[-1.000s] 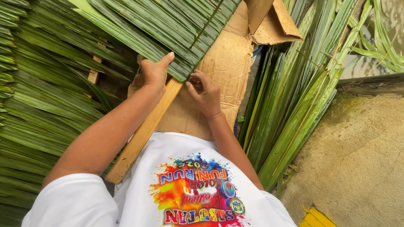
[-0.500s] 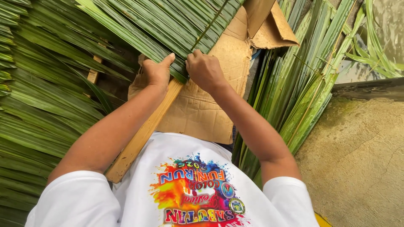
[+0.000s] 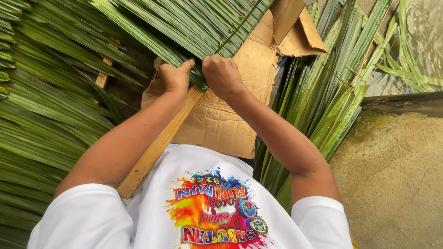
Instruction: Weaving individual palm leaves onto a wooden stick to create a thatched roofing or wall panel.
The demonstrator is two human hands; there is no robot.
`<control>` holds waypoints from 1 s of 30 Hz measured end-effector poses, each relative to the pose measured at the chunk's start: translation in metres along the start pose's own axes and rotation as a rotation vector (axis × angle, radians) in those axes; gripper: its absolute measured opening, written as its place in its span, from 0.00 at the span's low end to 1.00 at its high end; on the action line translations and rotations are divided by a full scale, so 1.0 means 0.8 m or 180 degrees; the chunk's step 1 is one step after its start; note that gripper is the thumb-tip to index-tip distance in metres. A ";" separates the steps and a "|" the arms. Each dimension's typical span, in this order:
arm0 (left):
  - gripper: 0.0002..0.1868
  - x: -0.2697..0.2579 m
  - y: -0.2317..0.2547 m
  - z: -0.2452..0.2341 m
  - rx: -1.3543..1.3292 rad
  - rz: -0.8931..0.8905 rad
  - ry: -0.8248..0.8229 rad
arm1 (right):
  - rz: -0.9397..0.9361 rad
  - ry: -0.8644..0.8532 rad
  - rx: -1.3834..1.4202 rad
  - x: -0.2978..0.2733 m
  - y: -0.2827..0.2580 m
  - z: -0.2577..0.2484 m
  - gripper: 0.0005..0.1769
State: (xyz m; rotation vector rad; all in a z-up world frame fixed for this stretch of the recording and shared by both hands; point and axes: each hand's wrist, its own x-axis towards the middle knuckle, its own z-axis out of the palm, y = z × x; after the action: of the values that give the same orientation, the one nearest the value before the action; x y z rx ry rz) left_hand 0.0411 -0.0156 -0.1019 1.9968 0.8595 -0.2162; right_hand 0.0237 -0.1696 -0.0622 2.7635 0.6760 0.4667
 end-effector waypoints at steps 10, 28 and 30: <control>0.44 -0.089 0.066 -0.077 -0.0310 -0.0073 -0.0081 | 0.1797 0.0497 0.2551 -0.097 -0.064 -0.068 0.12; 0.47 -0.030 0.012 -0.019 -0.1077 0.0100 -0.0062 | 0.2078 0.1458 0.2853 -0.092 -0.082 -0.053 0.11; 0.48 -0.037 0.021 -0.021 -0.1137 -0.0027 -0.0170 | 0.2355 0.1553 0.3133 -0.092 -0.081 -0.043 0.09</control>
State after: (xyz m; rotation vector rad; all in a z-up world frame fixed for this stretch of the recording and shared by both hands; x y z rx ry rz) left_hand 0.0270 -0.0218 -0.0676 1.6479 0.8104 -0.1108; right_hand -0.0766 -0.1437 -0.0693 3.8473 -0.1832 1.2642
